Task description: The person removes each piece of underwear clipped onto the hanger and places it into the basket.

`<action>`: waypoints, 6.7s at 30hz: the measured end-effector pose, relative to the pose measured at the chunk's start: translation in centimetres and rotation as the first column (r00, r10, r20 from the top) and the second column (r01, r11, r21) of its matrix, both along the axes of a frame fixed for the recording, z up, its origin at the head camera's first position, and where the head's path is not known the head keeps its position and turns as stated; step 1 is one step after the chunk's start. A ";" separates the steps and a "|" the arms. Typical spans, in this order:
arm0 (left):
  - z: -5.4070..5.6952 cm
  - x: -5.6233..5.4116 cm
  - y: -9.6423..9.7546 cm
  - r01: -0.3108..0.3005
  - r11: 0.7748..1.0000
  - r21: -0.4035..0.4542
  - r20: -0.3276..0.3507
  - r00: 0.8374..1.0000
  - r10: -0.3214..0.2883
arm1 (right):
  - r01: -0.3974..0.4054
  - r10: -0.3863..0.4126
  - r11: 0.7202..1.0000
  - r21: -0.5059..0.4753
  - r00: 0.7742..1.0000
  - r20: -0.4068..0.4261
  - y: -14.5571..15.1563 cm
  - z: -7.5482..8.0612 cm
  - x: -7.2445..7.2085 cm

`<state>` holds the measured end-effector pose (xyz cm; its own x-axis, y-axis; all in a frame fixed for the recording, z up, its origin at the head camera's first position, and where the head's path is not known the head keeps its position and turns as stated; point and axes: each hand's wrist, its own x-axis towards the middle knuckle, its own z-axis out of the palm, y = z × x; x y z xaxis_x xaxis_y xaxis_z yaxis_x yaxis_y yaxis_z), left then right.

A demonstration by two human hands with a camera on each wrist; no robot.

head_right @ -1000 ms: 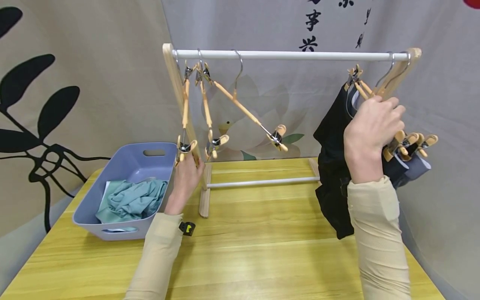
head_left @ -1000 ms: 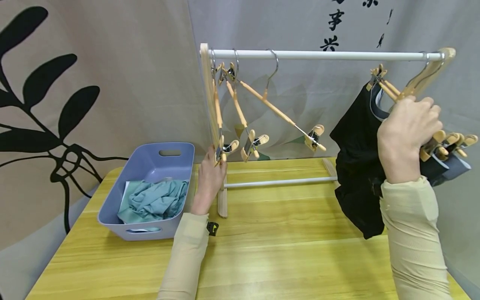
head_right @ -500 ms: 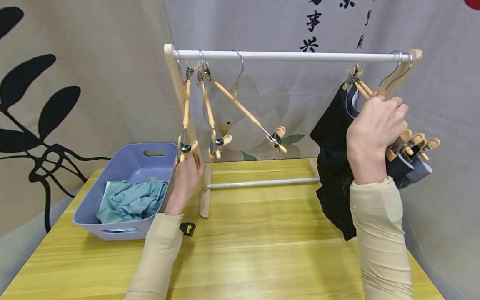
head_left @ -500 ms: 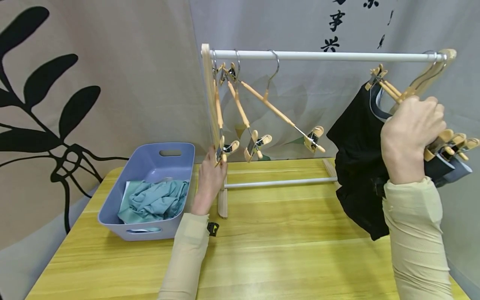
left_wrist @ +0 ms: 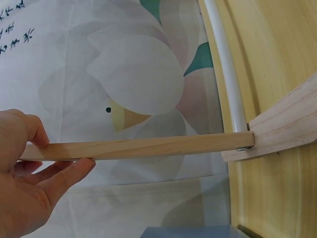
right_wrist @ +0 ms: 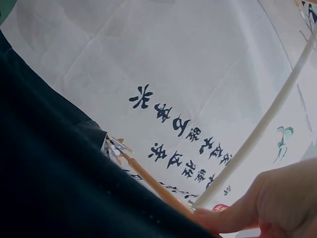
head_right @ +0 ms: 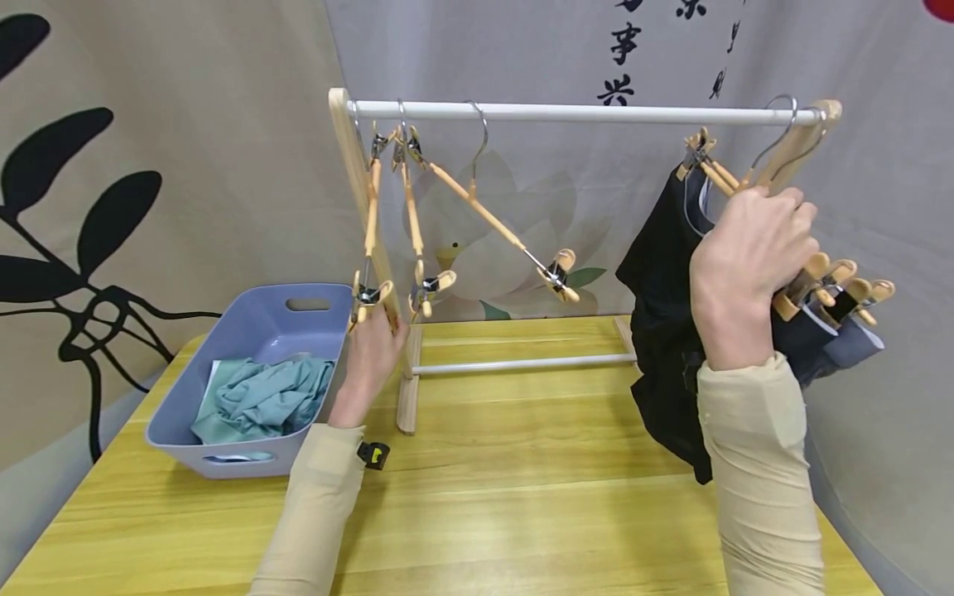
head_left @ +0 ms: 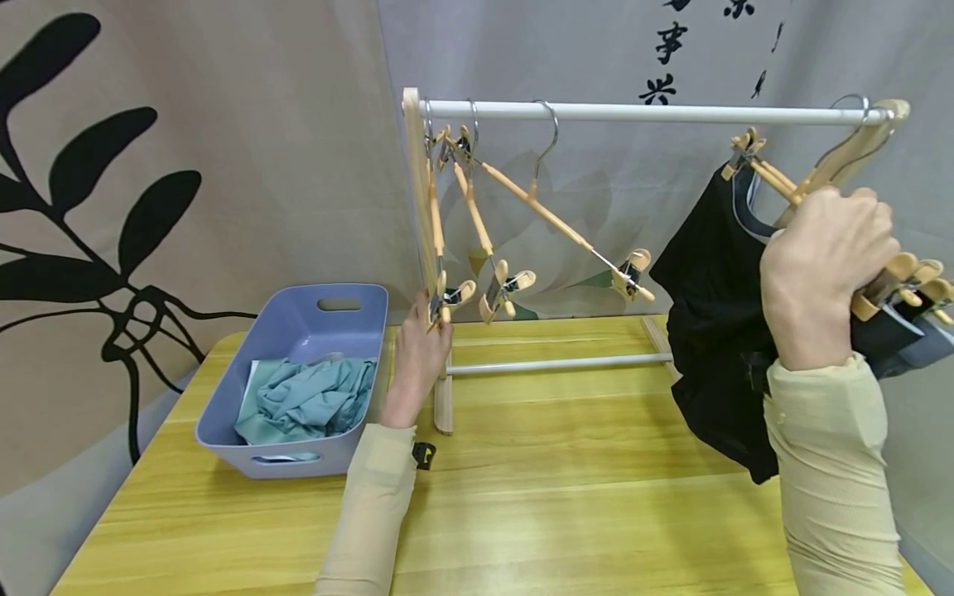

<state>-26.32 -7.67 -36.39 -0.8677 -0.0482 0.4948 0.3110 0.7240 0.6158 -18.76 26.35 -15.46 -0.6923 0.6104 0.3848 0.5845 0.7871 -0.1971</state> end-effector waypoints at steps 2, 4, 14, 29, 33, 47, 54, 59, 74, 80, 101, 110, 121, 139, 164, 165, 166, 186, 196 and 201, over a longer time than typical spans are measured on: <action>0.0 0.0 0.0 0.001 1.000 0.001 -0.003 1.000 -0.001 | -0.001 0.001 1.000 0.001 1.000 0.000 -0.1 0.1 0.2; 0.0 0.0 0.0 0.001 1.000 0.002 -0.004 1.000 -0.001 | -0.008 0.008 1.000 0.001 1.000 -0.005 -0.2 0.1 0.4; 0.0 0.0 0.0 0.005 1.000 0.010 0.006 1.000 -0.005 | -0.011 0.011 1.000 -0.002 0.999 -0.052 -0.9 0.2 1.0; -0.1 -0.1 0.0 -0.004 1.000 -0.018 -0.032 0.999 0.003 | -0.034 0.037 0.999 0.024 0.991 -0.131 -1.4 -0.8 1.6; -0.1 -0.1 0.0 -0.003 1.000 -0.011 -0.025 1.000 0.002 | -0.032 0.036 0.999 0.033 0.991 -0.128 -1.6 -1.0 1.7; 0.0 0.0 0.0 0.004 1.000 -0.018 -0.037 0.999 -0.004 | -0.073 0.081 0.996 0.045 0.971 -0.224 -2.3 -1.8 2.3; -0.1 -0.1 0.0 0.008 1.000 -0.015 -0.036 0.999 -0.008 | -0.107 0.109 0.994 0.022 0.967 -0.231 -1.9 -2.3 2.2; -0.1 0.0 0.0 0.008 1.000 -0.005 -0.026 1.000 -0.008 | -0.131 0.130 0.991 0.014 0.961 -0.246 -1.7 -2.8 2.0; -0.1 -0.1 0.0 -0.007 1.000 -0.001 -0.028 1.000 0.007 | -0.185 0.192 0.981 0.050 0.940 -0.282 -1.9 -4.1 1.8; -0.1 -0.2 0.1 -0.006 1.000 -0.015 -0.025 1.000 0.005 | -0.211 0.217 0.976 0.054 0.933 -0.288 -2.1 -4.4 1.9; -0.2 0.0 0.0 -0.004 1.000 -0.010 -0.032 0.999 0.004 | -0.310 0.357 0.933 0.182 0.856 -0.373 -3.1 -5.8 1.8; -0.2 -0.1 0.0 -0.012 1.000 -0.028 -0.039 0.999 0.011 | -0.351 0.428 0.902 0.252 0.803 -0.415 -3.5 -6.3 1.8; 0.1 0.4 -0.1 0.007 1.000 -0.008 -0.029 1.000 -0.008 | -0.401 0.525 0.849 0.345 0.715 -0.461 -4.1 -6.9 2.0; 0.3 0.6 0.0 0.009 1.000 -0.017 -0.046 0.999 -0.010 | -0.463 0.617 0.787 0.407 0.590 -0.521 -5.7 -9.1 2.4; 0.1 0.4 0.0 -0.015 1.000 -0.013 -0.076 0.997 0.014 | -0.565 0.740 0.670 0.481 0.459 -0.492 -7.3 -11.2 2.9; 0.1 0.4 0.0 -0.017 1.000 -0.016 -0.079 0.997 0.016 | -0.570 0.745 0.664 0.484 0.452 -0.490 -7.4 -11.3 2.9; 0.1 0.4 0.0 -0.018 1.000 -0.019 -0.082 0.996 0.016 | -0.575 0.750 0.658 0.486 0.444 -0.490 -7.4 -11.3 3.0; 0.2 0.6 0.0 -0.022 0.999 -0.034 -0.077 0.997 0.020 | -0.626 0.813 0.571 0.531 0.342 -0.470 -7.0 -12.0 3.3; 0.3 0.6 0.0 -0.013 1.000 -0.022 -0.071 0.997 0.011 | -0.623 0.834 0.540 0.565 0.305 -0.460 -6.5 -12.2 3.2; 0.2 0.6 0.0 -0.019 1.000 -0.025 -0.097 0.995 0.016 | -0.628 0.857 0.508 0.590 0.296 -0.423 -6.3 -12.4 3.3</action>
